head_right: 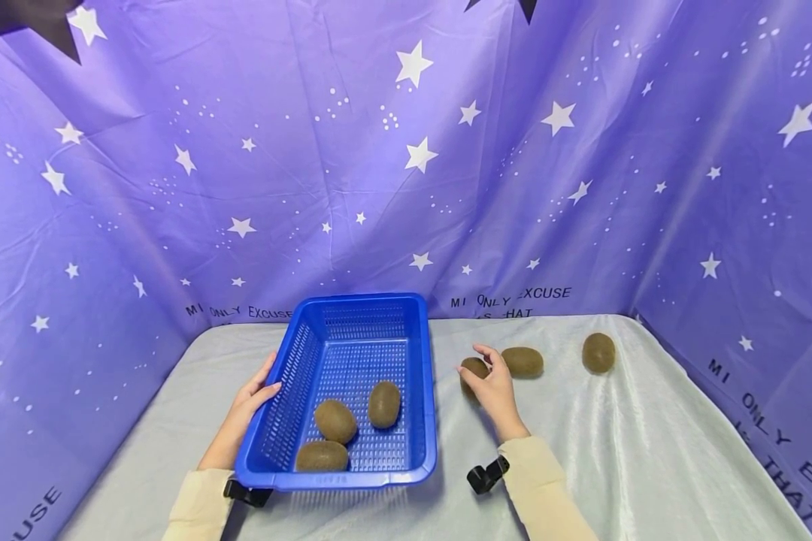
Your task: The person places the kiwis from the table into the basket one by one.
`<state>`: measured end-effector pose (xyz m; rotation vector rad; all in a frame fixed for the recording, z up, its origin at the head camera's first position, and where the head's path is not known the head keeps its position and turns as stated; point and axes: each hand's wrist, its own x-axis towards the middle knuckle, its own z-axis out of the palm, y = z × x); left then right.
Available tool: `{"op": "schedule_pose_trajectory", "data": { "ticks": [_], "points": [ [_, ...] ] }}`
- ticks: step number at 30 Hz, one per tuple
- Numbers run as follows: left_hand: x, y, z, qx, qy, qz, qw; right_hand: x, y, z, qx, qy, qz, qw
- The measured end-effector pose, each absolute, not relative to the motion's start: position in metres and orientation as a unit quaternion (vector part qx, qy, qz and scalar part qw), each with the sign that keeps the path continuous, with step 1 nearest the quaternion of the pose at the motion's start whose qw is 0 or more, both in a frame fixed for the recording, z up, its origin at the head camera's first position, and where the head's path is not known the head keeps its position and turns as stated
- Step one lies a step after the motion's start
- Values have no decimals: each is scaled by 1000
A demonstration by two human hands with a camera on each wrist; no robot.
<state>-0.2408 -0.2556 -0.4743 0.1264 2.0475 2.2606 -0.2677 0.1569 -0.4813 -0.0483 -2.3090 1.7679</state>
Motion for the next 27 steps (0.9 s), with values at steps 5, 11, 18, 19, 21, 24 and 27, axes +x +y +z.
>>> {"op": "schedule_pose_trajectory", "data": {
  "ticks": [5, 11, 18, 19, 21, 24, 27],
  "points": [
    [-240, -255, -473, 39, 668, 742, 51, -269, 155, -488, -48, -772, 624, 113],
    [-239, -255, -473, 44, 662, 746, 53, -271, 154, -495, -63, -748, 652, 107],
    [-239, -255, -473, 47, 665, 744, 52, -272, 158, -504, -74, -740, 663, 82],
    [-239, -255, -473, 47, 666, 743, 51, -272, 158, -505, -76, -741, 662, 77],
    [-240, -255, -473, 46, 667, 742, 52, -272, 159, -507, -76, -746, 659, 69],
    [-240, -255, -473, 45, 666, 743, 51, -273, 160, -509, -75, -747, 658, 65],
    [-240, -255, -473, 44, 667, 742, 50, -274, 159, -510, -74, -746, 658, 69]
  ]
}}
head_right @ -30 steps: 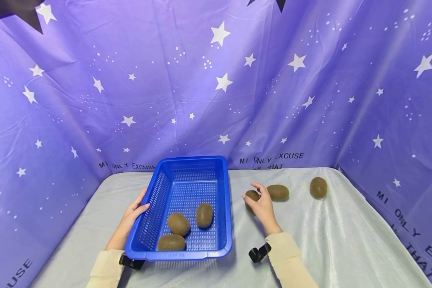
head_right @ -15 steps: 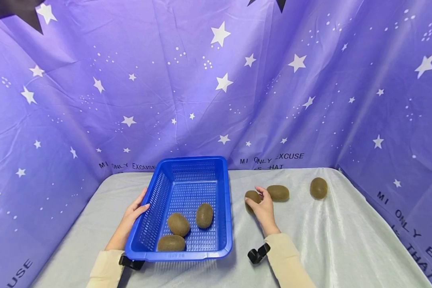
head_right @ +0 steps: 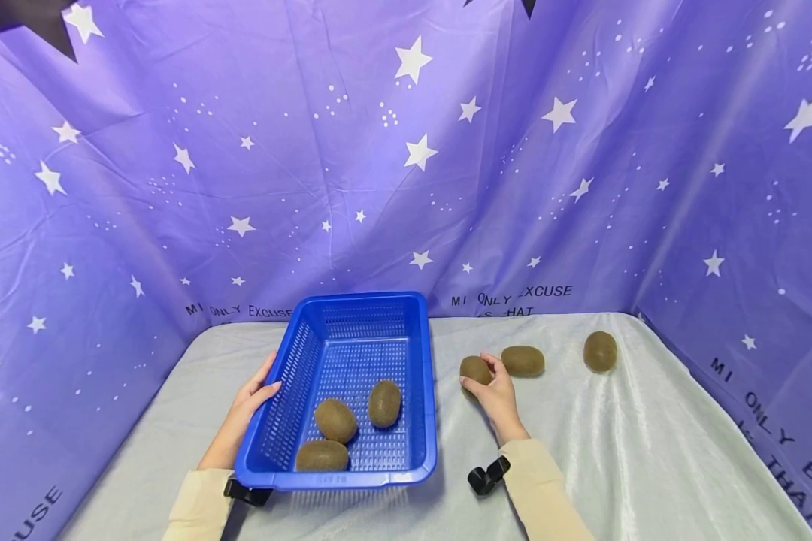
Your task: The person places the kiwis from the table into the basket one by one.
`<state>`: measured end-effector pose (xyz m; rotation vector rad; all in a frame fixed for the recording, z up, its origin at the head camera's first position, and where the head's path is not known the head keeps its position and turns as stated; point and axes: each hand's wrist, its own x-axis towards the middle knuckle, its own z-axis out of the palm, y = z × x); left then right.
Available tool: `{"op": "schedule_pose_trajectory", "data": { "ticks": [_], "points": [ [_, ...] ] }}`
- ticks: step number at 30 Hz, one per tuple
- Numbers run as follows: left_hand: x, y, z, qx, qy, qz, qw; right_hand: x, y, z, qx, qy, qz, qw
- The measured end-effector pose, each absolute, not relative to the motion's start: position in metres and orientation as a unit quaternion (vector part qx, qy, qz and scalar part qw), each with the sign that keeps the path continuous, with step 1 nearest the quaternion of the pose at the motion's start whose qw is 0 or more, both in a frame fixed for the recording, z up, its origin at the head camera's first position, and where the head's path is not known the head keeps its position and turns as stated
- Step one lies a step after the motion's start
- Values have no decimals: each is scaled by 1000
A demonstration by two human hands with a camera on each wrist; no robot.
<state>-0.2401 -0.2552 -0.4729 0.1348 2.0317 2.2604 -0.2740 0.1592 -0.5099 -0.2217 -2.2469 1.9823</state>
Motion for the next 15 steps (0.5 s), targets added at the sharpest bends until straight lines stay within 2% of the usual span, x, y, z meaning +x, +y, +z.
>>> {"op": "schedule_pose_trajectory", "data": {
  "ticks": [15],
  "points": [
    [-243, -256, -476, 56, 670, 740, 37, -276, 157, -512, -88, -747, 655, 77]
  ]
}}
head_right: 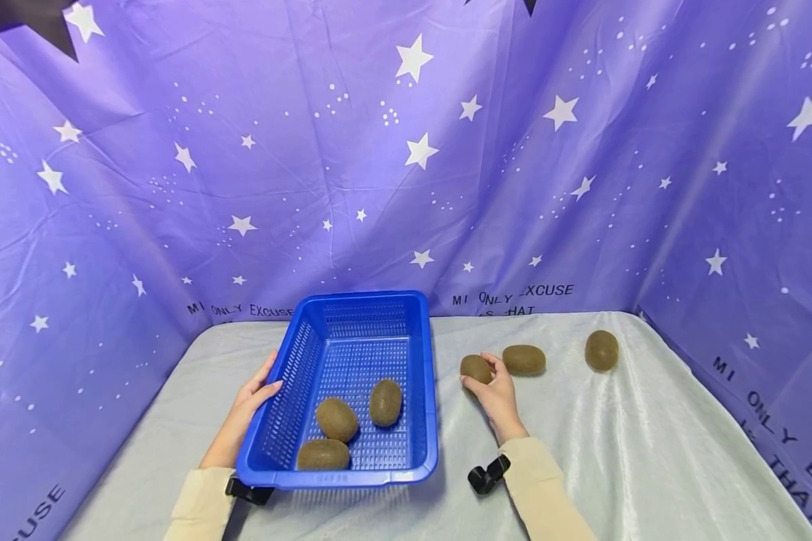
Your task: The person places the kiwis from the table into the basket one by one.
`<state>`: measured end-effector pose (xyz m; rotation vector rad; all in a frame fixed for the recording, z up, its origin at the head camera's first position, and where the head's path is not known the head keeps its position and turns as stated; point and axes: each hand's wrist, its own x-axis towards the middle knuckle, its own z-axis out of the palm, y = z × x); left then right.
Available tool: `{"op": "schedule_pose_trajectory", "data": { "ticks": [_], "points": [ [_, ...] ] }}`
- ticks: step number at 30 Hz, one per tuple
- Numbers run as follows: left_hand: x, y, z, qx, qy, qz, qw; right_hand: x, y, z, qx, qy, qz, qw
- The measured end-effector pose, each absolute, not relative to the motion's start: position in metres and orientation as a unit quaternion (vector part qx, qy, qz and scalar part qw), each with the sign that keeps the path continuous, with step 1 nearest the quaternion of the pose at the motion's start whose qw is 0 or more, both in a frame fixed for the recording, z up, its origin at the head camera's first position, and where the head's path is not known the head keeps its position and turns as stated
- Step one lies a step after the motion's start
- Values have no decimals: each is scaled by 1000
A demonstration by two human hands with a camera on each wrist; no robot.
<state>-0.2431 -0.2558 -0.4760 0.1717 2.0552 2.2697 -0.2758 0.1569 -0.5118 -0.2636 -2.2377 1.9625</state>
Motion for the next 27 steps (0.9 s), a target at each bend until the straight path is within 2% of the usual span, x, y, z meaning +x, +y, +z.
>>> {"op": "schedule_pose_trajectory", "data": {
  "ticks": [27],
  "points": [
    [-242, -256, -475, 62, 664, 744, 42, -272, 152, -484, -33, -729, 681, 64]
  ]
}}
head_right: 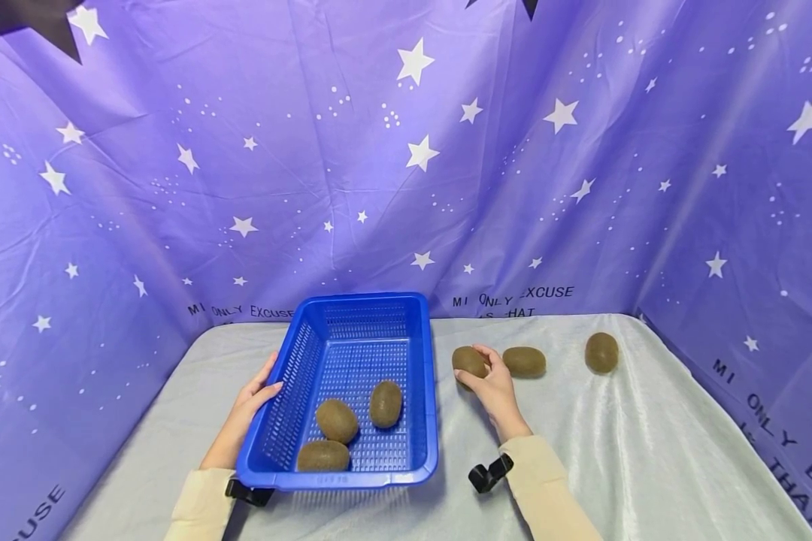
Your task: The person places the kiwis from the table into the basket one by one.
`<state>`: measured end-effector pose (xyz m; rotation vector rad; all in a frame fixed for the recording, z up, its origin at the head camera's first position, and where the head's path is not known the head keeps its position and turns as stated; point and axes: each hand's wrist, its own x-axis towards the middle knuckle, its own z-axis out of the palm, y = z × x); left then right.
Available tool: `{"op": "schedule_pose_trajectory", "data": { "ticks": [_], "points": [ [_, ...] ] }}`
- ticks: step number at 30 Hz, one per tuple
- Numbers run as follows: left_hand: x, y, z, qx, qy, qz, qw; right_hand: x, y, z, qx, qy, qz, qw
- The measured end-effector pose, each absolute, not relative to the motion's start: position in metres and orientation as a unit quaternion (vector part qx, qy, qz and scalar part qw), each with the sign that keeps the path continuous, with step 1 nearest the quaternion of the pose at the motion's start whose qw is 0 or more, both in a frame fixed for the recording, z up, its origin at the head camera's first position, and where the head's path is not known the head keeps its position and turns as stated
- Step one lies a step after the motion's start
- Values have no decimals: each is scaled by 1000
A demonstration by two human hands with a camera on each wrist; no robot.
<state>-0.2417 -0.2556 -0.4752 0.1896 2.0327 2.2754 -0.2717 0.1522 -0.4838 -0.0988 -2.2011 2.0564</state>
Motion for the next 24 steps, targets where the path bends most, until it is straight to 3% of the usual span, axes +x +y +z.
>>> {"op": "schedule_pose_trajectory", "data": {
  "ticks": [24],
  "points": [
    [-241, -256, -476, 56, 663, 745, 41, -261, 145, -446, 30, -722, 690, 45]
  ]
}}
